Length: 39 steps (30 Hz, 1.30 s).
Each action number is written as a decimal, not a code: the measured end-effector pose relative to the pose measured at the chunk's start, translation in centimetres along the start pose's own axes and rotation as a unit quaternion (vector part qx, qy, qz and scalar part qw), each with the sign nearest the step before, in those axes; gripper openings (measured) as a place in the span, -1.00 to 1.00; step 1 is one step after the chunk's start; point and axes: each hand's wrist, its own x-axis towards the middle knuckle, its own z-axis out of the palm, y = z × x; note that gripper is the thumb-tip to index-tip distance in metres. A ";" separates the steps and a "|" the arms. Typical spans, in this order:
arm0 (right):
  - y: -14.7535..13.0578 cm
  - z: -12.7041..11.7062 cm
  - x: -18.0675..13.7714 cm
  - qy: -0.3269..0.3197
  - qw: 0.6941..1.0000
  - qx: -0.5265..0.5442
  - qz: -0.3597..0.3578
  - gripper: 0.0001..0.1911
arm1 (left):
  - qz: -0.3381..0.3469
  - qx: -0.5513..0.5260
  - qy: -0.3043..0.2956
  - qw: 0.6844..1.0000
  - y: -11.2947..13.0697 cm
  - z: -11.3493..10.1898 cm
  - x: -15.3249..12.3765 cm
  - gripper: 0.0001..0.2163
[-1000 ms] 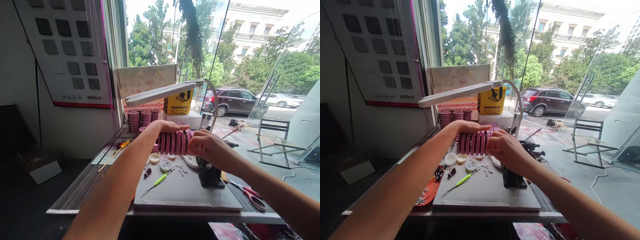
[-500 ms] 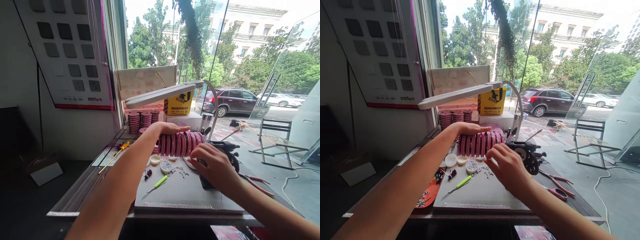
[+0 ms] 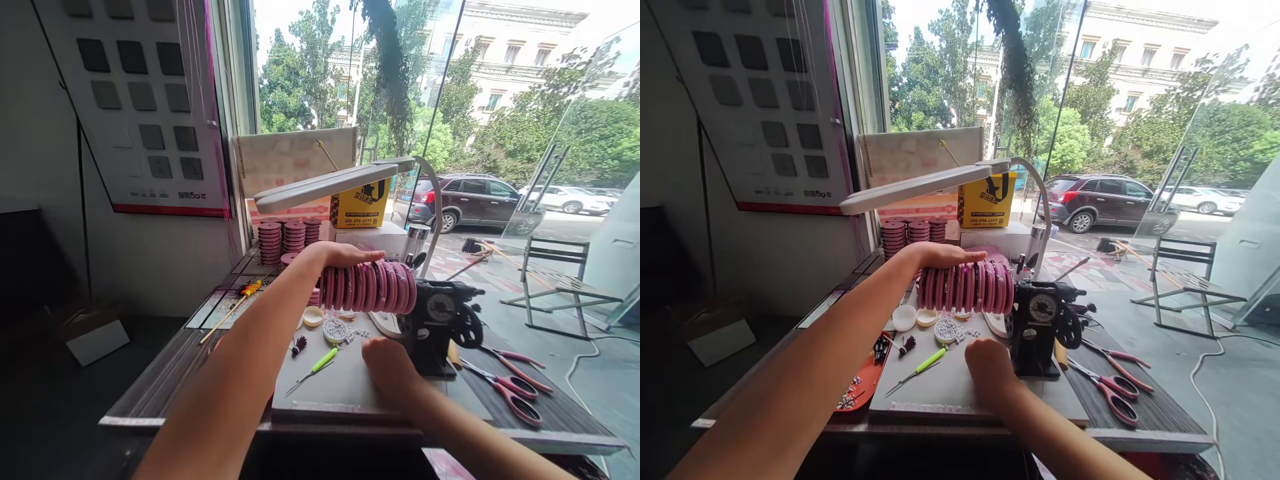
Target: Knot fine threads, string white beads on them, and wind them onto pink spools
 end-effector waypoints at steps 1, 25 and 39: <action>-0.2 -0.2 -0.1 0.001 1.000 0.002 -0.004 -0.89 | -0.001 0.000 0.000 1.000 0.0 0.0 0.0 -0.17; 3.9 -10.7 0.0 0.276 0.879 0.338 -0.194 -0.88 | 0.003 -0.033 0.005 0.999 -0.3 0.3 -0.3 -0.31; 4.0 -10.8 0.5 0.277 0.869 0.355 -0.204 -0.89 | 0.004 -0.037 0.022 0.999 -0.1 0.3 -0.6 -0.35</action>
